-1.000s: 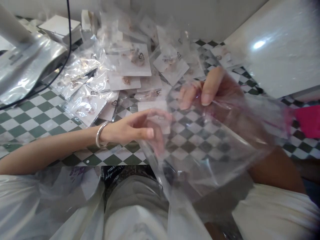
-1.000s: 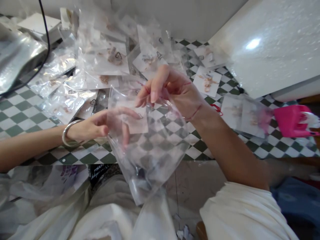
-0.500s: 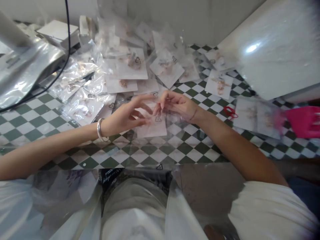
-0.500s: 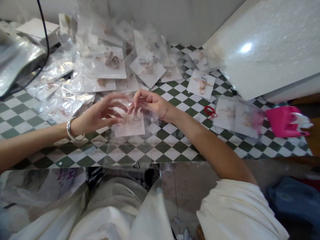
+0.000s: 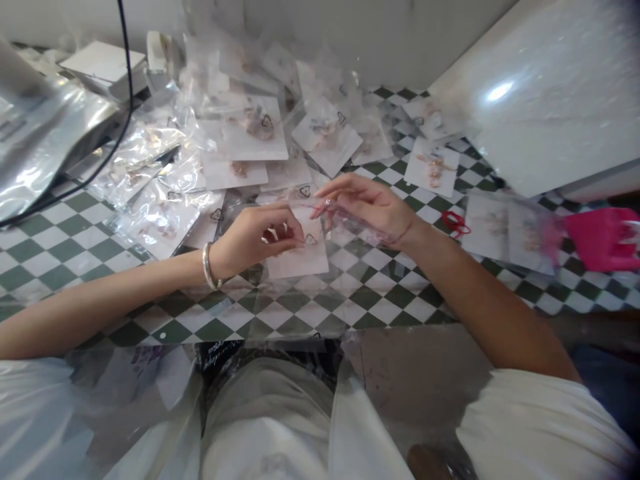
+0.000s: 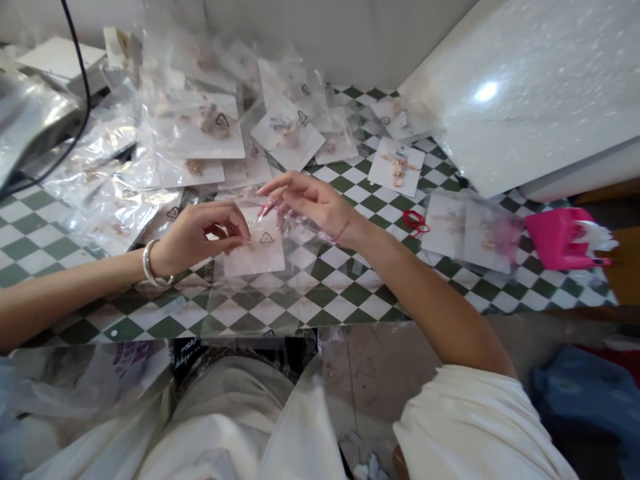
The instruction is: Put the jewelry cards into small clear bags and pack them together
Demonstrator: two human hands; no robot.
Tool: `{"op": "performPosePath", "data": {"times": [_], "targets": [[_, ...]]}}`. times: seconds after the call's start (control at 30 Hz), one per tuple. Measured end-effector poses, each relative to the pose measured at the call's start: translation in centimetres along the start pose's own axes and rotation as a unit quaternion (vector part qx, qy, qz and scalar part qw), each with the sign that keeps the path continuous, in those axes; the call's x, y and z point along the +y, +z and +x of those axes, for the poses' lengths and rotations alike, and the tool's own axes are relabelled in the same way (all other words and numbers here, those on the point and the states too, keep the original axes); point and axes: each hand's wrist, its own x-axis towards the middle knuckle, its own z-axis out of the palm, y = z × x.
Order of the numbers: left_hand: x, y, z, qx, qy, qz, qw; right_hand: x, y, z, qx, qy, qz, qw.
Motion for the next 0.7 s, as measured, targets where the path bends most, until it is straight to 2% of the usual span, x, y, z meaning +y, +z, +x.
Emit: {"op": "performPosePath", "data": {"times": [0.07, 0.1, 0.13, 0.2, 0.27, 0.3, 0.33, 0.37, 0.5, 0.7], "targets": [[0.0, -0.3, 0.0, 0.004, -0.020, -0.019, 1.000, -1.4, -2.4, -0.8, 0.072, 0.033, -0.104, 0.991], [0.0, -0.4, 0.0, 0.010, -0.022, -0.027, 0.999, -2.1, -4.0, -1.2, 0.122, 0.076, -0.174, 0.974], [0.1, -0.5, 0.1, 0.019, -0.018, -0.033, 0.999, -2.8, -5.8, -1.6, 0.189, 0.135, -0.254, 0.939], [0.2, -0.6, 0.1, 0.037, -0.003, -0.035, 0.999, -3.7, -9.7, -2.3, 0.290, 0.297, -0.395, 0.819], [0.4, -0.6, 0.2, 0.050, 0.004, -0.027, 0.998, -3.8, -13.1, -2.8, 0.312, 0.413, -0.470, 0.715], [0.6, -0.6, 0.3, 0.055, 0.002, -0.023, 0.998, -3.6, -14.4, -3.0, 0.321, 0.440, -0.490, 0.681], [0.7, -0.6, 0.3, 0.060, -0.004, -0.022, 0.998, -3.2, -15.3, -3.1, 0.327, 0.452, -0.498, 0.664], [0.8, -0.7, 0.3, 0.063, -0.011, -0.024, 0.998, -2.8, -15.9, -3.2, 0.330, 0.453, -0.497, 0.662], [0.9, -0.8, 0.4, 0.074, -0.035, -0.051, 0.995, -1.1, -16.3, -3.1, 0.310, 0.432, -0.455, 0.714], [0.8, -0.9, 0.4, 0.068, -0.043, -0.073, 0.994, -0.3, -16.3, -2.1, 0.265, 0.384, -0.481, 0.742]]}}
